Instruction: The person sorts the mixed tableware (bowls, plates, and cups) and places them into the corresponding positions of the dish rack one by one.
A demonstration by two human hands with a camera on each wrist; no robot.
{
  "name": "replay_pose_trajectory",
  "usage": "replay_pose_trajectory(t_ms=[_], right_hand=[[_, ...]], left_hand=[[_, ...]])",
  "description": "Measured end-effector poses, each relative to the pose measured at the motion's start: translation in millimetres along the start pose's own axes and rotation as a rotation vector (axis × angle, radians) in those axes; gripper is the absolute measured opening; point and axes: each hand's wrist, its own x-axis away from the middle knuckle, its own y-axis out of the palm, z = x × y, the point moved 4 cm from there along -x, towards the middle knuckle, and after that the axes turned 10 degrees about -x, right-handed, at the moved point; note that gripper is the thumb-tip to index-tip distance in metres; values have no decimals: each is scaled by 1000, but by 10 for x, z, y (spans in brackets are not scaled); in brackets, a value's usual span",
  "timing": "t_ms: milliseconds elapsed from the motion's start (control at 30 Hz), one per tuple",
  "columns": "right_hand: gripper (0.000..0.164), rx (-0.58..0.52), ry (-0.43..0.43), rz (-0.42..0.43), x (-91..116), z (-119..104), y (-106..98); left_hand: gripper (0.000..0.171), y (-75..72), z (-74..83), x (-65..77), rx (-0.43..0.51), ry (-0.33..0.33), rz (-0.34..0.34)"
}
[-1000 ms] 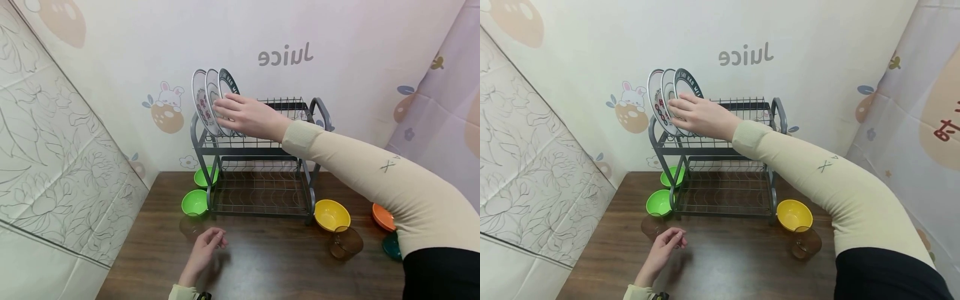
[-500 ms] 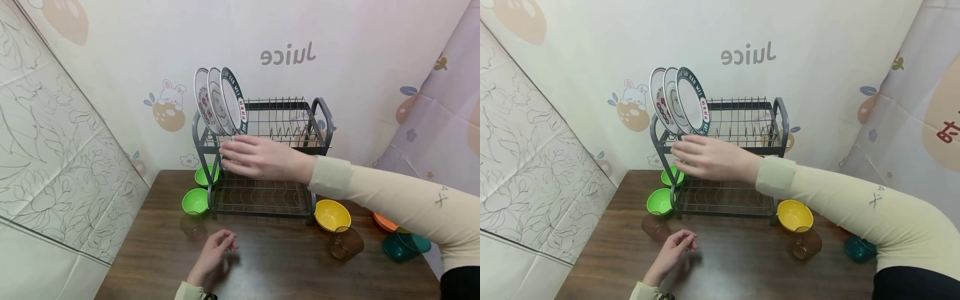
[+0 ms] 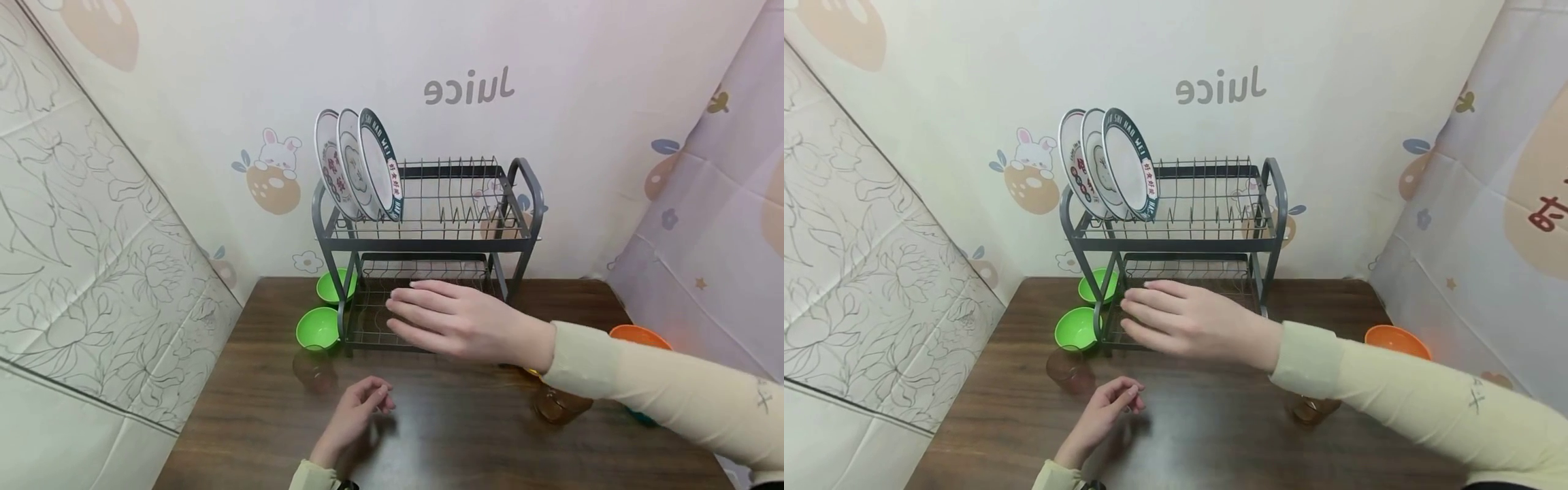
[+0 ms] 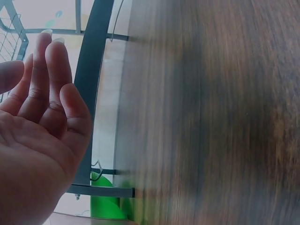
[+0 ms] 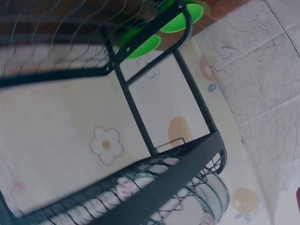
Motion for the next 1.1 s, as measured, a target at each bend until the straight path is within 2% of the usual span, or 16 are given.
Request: replay_pose_trajectory(t_ms=[100, 167, 267, 500, 767, 900, 1100], right_hand=[[33, -39, 90, 75, 136, -80, -3], [31, -68, 159, 111, 239, -119, 9], [32, -112, 257, 156, 429, -172, 53], [33, -133, 463, 246, 936, -316, 324], [37, -181, 793, 274, 1396, -635, 573], [38, -168, 935, 305, 1573, -779, 590], [49, -133, 1129, 310, 1836, -953, 570]], left_hand=[[29, 27, -4, 6, 7, -14, -6], [25, 33, 77, 26, 4, -17, -6], [24, 43, 81, 18, 7, -7, -8], [29, 101, 10, -35, -2, 23, -25], [28, 371, -34, 66, 41, 7, -111], [28, 482, -23, 70, 64, 32, -142], [28, 571, 26, 28, 62, 55, -191]])
